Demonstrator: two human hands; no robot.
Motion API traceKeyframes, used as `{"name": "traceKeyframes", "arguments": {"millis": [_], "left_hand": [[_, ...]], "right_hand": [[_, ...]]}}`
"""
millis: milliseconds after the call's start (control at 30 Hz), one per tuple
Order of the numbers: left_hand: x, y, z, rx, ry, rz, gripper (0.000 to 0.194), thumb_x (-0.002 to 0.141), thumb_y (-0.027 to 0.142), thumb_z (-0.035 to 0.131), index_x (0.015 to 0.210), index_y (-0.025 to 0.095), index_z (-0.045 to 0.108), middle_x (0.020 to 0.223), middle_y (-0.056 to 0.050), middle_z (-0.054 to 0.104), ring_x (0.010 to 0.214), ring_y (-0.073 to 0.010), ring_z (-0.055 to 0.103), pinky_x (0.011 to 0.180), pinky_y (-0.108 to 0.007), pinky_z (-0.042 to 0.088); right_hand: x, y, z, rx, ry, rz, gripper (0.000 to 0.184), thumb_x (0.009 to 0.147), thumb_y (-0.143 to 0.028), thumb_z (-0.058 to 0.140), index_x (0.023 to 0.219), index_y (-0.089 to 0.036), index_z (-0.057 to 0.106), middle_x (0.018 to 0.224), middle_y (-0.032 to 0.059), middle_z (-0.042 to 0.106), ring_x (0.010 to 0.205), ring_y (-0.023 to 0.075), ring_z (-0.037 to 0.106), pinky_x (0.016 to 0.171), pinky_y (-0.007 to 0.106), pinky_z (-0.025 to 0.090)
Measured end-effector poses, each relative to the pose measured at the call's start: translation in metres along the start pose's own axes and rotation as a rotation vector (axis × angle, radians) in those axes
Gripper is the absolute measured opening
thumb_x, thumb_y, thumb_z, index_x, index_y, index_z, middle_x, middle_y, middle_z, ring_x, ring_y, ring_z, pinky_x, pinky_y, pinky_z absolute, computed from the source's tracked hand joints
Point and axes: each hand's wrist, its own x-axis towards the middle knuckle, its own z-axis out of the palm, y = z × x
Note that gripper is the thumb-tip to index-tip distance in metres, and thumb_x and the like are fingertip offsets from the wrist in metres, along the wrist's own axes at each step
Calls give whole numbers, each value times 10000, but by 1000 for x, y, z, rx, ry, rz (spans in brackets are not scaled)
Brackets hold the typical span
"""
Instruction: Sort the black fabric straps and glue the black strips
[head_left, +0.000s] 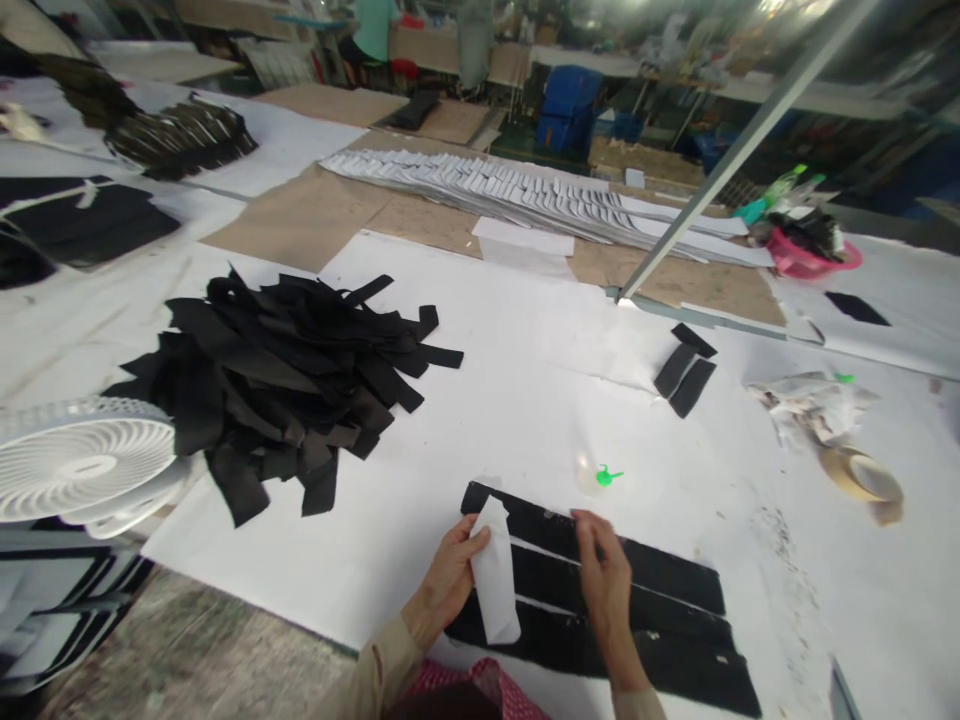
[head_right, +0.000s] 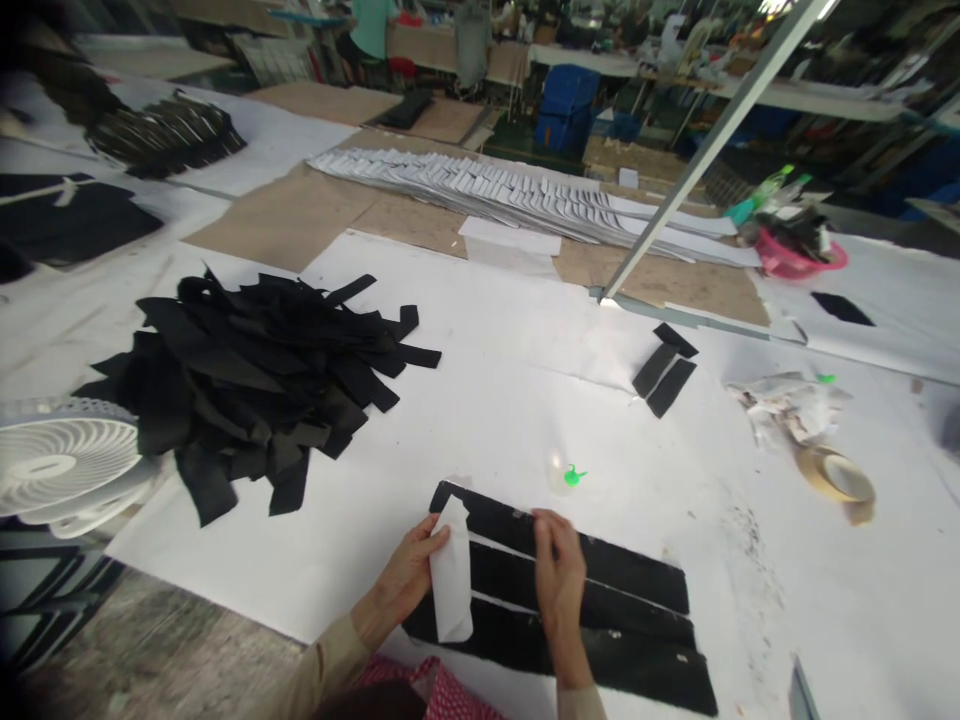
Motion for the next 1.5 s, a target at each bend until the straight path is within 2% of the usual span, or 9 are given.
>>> {"name": "traceKeyframes", "arguments": {"millis": [100,167,233,367,500,667,900,1200,1500], "left_hand": [[4,-17,7,174,-39,57,301,770,366,683,965,151,604,836,-33,642,713,-127,578,682,-254,463],[7,-24,6,356,-28,123,298,806,393,633,982,154,605,885,-53,636,795,-165,589,715,-287,474],[10,-25,-4,641,5,278,333,810,369,631,1067,161,597,1039,-89,623,976,-221,573,823,-346,479],[17,-12,-38,1384,33,755,374,894,175,460,1265,183,507,1301,-111,530,1258,-260,413,1049,-488,361],[24,-3,-58,1811,20,939,378,912,140,412,1270,197,518,1309,-100,545,1246,-289,435,1028,-535,367],[27,-7,-61,1840,38,1011,333,911,155,432,1214,185,566,1274,-98,573,1263,-268,431,1052,-516,345],[27,-5,-62,1818,40,967,348,910,144,426,1229,183,561,1305,-69,568,1282,-250,405,1085,-484,301],[27,-3,-63,1832,20,938,388,909,143,415,1273,190,541,1338,-79,545,1274,-270,411,1073,-498,297],[28,-5,-62,1801,53,928,379,904,143,427,1262,183,546,1334,-84,548,1268,-261,415,1073,-498,304]], "right_hand": [[-32,-37,27,157,-356,138,421,812,-487,584,1090,-181,664,1089,100,656,983,257,600,861,394,497],[-37,-49,35,207,-386,292,452,837,-508,548,1097,-154,652,924,78,682,814,232,622,693,342,523],[-27,-51,33,166,-293,331,452,867,-520,500,1039,-134,660,785,54,663,696,203,598,587,300,493],[12,-42,25,-172,-251,-132,308,924,-387,465,1045,-189,668,945,52,645,832,182,595,702,272,465],[27,-39,56,-536,-352,-525,288,937,-181,428,1117,-237,645,973,50,638,822,168,573,686,263,431],[11,-43,98,-651,-472,-730,247,918,-169,479,1090,-239,644,1025,70,622,863,200,522,730,311,421],[22,-33,100,-538,-656,-727,285,934,-175,445,1121,-257,643,1064,56,619,887,202,508,759,316,431],[55,-40,127,-601,-565,-569,250,909,-136,458,988,-241,670,1000,49,618,891,207,471,714,298,420],[47,-40,137,-604,-543,-585,235,912,-143,462,951,-232,676,966,53,614,877,209,464,698,300,400]]}}
